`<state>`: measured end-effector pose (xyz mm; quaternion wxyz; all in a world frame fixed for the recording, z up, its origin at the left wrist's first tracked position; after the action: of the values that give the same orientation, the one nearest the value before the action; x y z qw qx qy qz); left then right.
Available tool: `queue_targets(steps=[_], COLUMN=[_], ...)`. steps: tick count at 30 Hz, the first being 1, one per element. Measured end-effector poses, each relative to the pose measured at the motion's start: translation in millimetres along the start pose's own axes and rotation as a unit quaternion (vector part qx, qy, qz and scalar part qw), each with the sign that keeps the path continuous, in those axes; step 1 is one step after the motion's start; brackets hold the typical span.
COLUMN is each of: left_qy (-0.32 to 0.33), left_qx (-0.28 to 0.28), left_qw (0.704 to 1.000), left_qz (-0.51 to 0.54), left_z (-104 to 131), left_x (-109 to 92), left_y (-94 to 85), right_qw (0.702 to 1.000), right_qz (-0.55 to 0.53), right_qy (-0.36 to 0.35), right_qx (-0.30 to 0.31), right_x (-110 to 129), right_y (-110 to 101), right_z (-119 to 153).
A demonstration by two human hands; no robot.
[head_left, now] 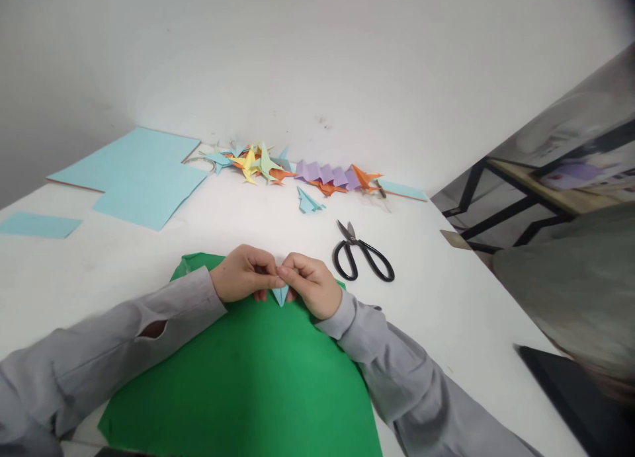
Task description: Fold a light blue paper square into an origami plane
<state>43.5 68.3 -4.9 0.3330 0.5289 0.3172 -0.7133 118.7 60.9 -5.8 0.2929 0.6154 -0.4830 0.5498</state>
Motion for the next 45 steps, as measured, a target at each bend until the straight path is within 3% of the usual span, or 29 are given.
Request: queue_targets(steps=[3, 8, 15, 20, 28, 38, 45], left_qy=[0.000, -0.025, -0.039, -0.023, -0.018, 0.017, 0.015], left_qx=[0.021, 0.011, -0.001, -0.003, 0.051, 0.007, 0.009], left_qw=[1.000, 0.997, 0.996, 0.998, 0.998, 0.994, 1.000], left_qz=[0.018, 0.065, 0.075, 0.056, -0.006, -0.105, -0.006], left_z=[-0.7, -1.1, -1.5, -3.1, -2.2, -0.5, -2.0], left_x=[-0.9, -1.4, 0.9, 1.2, 1.1, -2.1, -2.8], left_y=[1.9, -2.2, -4.1, -4.1, 6.1, 5.2, 4.2], right_qw=[0.999, 0.995, 0.994, 0.994, 0.996, 0.999, 0.995], right_qz=[-0.032, -0.099, -0.087, -0.081, -0.057, -0.021, -0.028], right_qy=[0.016, 0.018, 0.010, 0.001, -0.012, -0.011, -0.031], right_qx=[-0.001, -0.026, -0.062, -0.066, -0.060, -0.038, -0.088], right_x=[-4.0, -4.3, -2.8, -2.8, 0.4, 1.4, 5.3], right_y=[0.9, -1.0, -8.5, -9.2, -7.6, -4.2, -13.0], right_z=[-0.1, -1.8, -2.0, -2.8, -0.6, -0.2, -0.5])
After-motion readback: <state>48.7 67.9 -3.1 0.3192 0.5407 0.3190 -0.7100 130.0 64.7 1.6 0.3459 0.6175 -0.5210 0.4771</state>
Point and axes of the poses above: each hand's wrist, its own z-axis away from the middle knuckle, its own y-axis out of the palm, x = y × z, the point moved 9 cm from there along -z, towards the middle knuckle, and after that the axes turned 11 degrees about -y, right-handed, at the moved point
